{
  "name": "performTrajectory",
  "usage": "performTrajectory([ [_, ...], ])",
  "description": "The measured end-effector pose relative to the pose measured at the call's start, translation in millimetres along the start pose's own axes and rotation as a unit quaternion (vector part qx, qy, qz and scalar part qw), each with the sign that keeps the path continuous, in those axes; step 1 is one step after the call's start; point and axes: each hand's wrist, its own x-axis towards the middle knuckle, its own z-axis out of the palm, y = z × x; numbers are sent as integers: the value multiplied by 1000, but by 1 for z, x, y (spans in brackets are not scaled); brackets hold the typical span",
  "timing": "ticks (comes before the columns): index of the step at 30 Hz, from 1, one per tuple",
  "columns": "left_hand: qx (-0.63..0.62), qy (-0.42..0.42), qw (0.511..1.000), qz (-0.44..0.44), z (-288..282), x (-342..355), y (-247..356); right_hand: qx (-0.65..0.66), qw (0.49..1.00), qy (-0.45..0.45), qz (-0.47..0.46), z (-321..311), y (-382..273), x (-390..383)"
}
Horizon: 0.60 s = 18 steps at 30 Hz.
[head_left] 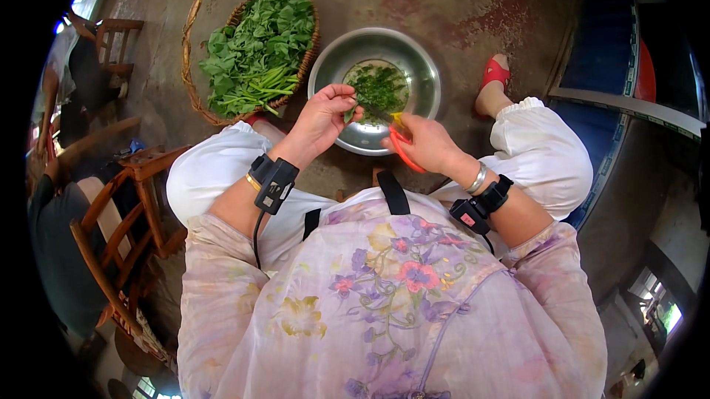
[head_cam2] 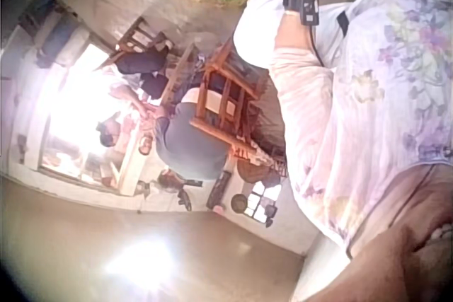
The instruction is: The person uses a pair of scissors to cut green leafy sprigs into small pieces over a metal bowl, holding the sprigs in one hand and the tool in the other.
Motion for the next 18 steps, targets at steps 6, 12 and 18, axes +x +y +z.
performTrajectory([
  [6, -3, 27, 1000, -2, 3, 0, -1, -37, 999, 20, -19, 0, 2, 1],
  [12, -1, 11, 999, -30, 5, -2, -2, -61, 996, 61, -3, 0, 7, 0],
  [18, -2, 31, 999, -31, 5, -2, -2, -75, 993, 89, -15, -1, 4, -1],
])
